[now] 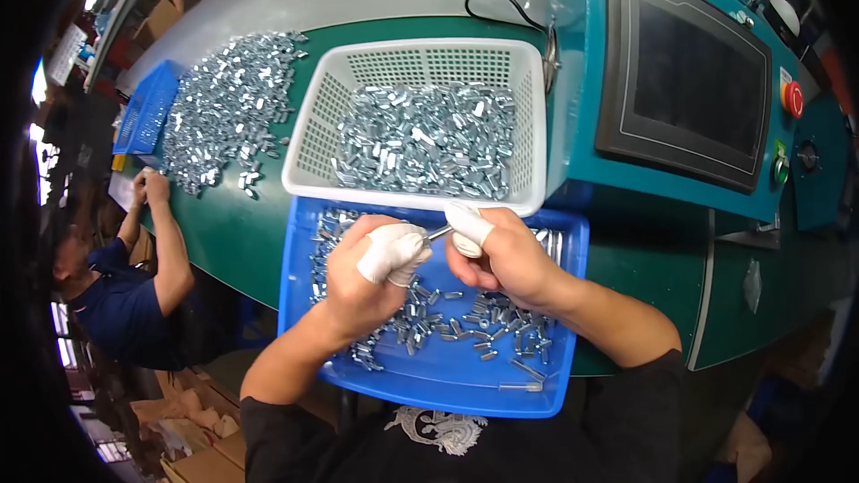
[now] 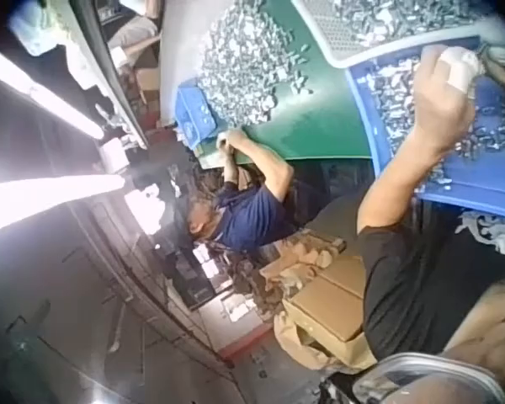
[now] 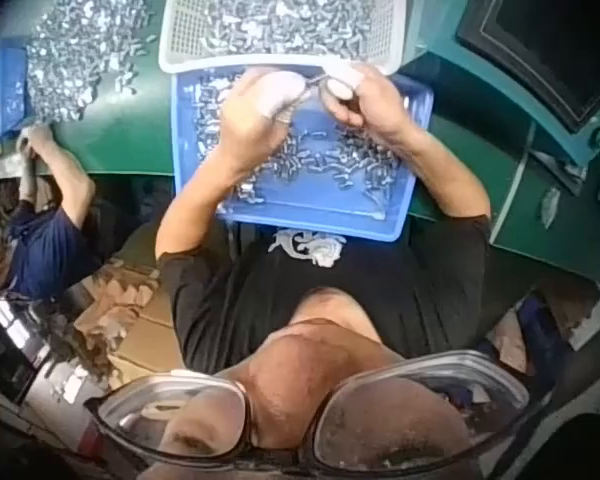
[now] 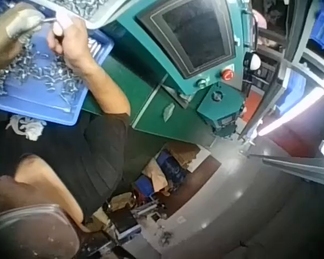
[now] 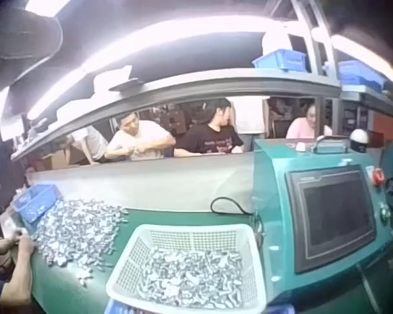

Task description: Inspecting and sorting small metal components on a production line.

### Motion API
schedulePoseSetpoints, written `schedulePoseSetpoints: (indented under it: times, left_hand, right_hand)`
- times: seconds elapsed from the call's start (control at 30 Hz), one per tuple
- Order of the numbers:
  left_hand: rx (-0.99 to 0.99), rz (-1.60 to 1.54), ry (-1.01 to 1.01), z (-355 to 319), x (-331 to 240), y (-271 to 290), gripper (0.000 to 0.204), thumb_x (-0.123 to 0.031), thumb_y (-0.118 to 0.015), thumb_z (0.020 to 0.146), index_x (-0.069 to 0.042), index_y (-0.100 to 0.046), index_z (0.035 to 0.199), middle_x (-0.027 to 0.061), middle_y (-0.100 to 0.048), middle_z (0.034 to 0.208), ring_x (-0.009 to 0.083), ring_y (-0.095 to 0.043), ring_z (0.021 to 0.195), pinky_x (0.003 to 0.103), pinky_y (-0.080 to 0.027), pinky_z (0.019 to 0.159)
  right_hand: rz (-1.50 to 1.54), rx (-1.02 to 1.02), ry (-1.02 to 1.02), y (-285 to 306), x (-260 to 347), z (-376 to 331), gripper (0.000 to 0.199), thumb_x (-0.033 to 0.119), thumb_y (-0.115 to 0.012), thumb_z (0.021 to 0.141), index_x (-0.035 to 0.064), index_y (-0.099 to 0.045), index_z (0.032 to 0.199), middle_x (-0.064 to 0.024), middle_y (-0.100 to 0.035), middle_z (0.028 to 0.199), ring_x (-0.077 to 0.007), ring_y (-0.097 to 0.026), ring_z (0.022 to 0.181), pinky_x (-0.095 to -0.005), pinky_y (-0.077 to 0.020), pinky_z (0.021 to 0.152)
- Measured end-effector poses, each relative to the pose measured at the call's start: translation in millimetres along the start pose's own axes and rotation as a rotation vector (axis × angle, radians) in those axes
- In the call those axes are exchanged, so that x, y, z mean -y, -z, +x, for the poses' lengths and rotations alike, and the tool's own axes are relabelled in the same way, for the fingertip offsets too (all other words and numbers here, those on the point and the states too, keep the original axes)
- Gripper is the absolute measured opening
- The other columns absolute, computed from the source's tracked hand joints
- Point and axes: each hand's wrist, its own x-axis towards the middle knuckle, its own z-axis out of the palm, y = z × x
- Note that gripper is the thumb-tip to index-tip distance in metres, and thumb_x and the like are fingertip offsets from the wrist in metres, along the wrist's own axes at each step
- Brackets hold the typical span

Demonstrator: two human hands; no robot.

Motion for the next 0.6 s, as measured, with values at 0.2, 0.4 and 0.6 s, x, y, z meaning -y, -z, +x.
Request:
schedulePoseSetpoints:
  times: [0.2, 0.4, 0.6]
  left_hand:
    - [0.069, 0.254, -0.266, 6.4, 1.8, -1.3, 0.035, 0.004, -0.064, 0.057, 0.002, -0.059, 0.091, 0.0161, -0.064, 0.093, 0.0297, -0.061, 0.076, 0.035, -0.053, 0.061]
    - [-0.017, 0.041, -0.018, 8.2, -3.2, -4.1, 0.032, 0.001, -0.072, 0.066, 0.0, -0.06, 0.096, 0.0147, -0.064, 0.09, 0.0274, -0.062, 0.079, 0.032, -0.052, 0.066]
    - [-0.097, -0.173, 0.234, 7.9, -7.2, -3.5, 0.037, -0.008, -0.078, 0.069, 0.0, -0.061, 0.101, 0.0097, -0.063, 0.083, 0.0165, -0.06, 0.072, 0.029, -0.049, 0.064]
  right_hand:
    - [0.154, 0.079, -0.154, 1.7, -1.4, -2.1, 0.046, 0.035, -0.035, 0.097, 0.007, -0.047, 0.062, -0.0021, -0.044, 0.047, -0.005, -0.031, 0.037, -0.0212, -0.0247, 0.036]
    - [0.152, 0.031, -0.089, -2.1, -0.4, -2.5, 0.044, 0.036, -0.034, 0.098, 0.0013, -0.055, 0.081, -0.002, -0.044, 0.049, -0.0052, -0.031, 0.037, -0.021, -0.0252, 0.035]
    - [0.377, 0.096, -0.1, 7.5, -4.1, 1.8, 0.046, 0.036, -0.031, 0.098, -0.0036, -0.054, 0.095, -0.0004, -0.039, 0.046, -0.0067, -0.03, 0.035, -0.0209, -0.0258, 0.035]
